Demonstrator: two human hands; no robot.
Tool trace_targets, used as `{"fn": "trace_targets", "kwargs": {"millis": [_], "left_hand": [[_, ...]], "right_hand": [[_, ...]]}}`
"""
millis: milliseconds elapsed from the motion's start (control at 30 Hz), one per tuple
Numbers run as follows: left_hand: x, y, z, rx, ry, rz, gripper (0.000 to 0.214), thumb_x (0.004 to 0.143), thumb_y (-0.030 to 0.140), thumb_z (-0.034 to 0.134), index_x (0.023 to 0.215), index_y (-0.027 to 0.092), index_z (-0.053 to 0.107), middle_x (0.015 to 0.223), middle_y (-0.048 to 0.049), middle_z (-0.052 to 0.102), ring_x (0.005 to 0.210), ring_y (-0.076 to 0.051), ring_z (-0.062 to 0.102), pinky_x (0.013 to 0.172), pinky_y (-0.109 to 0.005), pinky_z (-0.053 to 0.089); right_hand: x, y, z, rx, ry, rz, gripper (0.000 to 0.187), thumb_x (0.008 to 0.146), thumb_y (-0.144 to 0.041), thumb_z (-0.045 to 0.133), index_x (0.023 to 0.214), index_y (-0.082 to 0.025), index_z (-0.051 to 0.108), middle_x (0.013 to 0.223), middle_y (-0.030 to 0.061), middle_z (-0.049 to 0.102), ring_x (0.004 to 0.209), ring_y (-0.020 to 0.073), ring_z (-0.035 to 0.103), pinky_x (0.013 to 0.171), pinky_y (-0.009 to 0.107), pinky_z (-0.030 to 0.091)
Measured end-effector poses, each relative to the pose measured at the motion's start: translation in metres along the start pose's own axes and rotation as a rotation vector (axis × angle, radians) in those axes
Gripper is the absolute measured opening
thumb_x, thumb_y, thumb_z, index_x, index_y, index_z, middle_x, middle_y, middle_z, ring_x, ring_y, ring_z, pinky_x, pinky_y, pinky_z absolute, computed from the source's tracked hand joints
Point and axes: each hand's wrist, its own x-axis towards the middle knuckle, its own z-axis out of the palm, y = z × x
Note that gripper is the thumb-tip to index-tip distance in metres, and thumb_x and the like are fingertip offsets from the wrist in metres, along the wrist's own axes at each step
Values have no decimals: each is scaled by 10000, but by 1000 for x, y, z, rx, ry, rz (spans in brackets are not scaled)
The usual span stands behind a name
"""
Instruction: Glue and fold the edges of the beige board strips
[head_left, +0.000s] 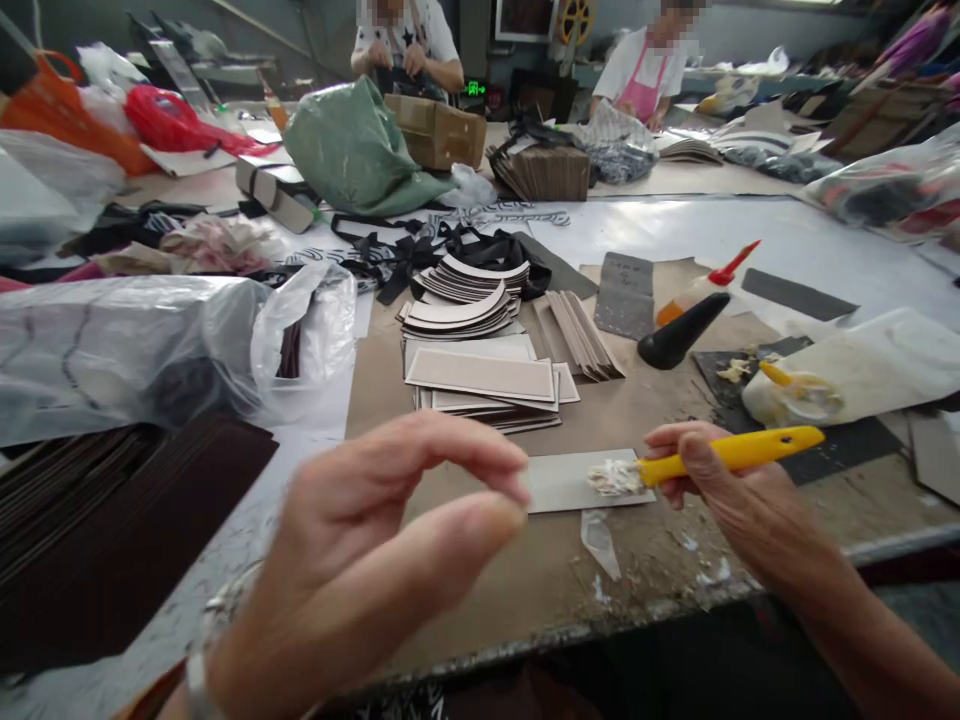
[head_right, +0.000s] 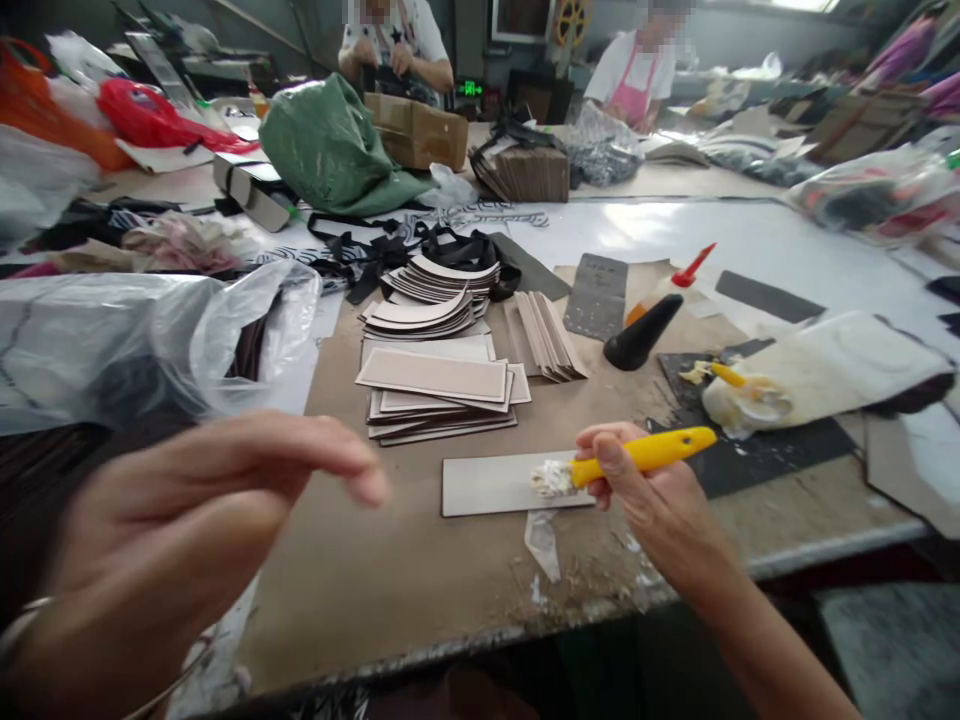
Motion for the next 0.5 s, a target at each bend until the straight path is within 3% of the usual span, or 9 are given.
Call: {"fn": "trace_targets", "kwargs": {"millis": [33,133,267,400,500], "left_hand": [[3,-10,9,-30,-68,23,222,813,383,579,985,250,624,916,-3,687,867,-175,638,764,-325,543],[3,-53,43,86,-157,101,524,718,341,702,1184,183,521,1182,-91,608,1099,-222,553,958,-413,455],[-11,-98,77,205,-242,122,705,659,267,754,1275,148,434,1224,-139,570,1137,-267,508,978,-466,423],[-19,-106,85,254,-234,175,668,702,198,707,1290,121,401,1151,-136,602,1069,-268,518,922,-454,452],[-20,-105,84,267,-228,211,628,741,219,673,1291,112,389,1116,-138,607,1031,-260,521,904,-447,456]], "right_hand": [[-1,-1,6,44,-22,-2,463,814,-621,461,843,-178,592,601,28,598,521,152,552,501,267,493],[-6,-1,27,153,-66,5,378,791,-551,557,847,-178,577,595,10,597,544,152,583,526,256,515],[-13,0,58,284,-80,5,315,794,-486,585,843,-175,581,659,19,618,572,149,609,550,251,528],[-18,4,81,314,-101,-9,273,809,-447,578,827,-175,586,694,22,616,586,143,606,568,247,525],[-20,13,79,186,-20,-26,257,820,-434,563,822,-179,594,706,30,614,590,149,597,557,253,517]]}}
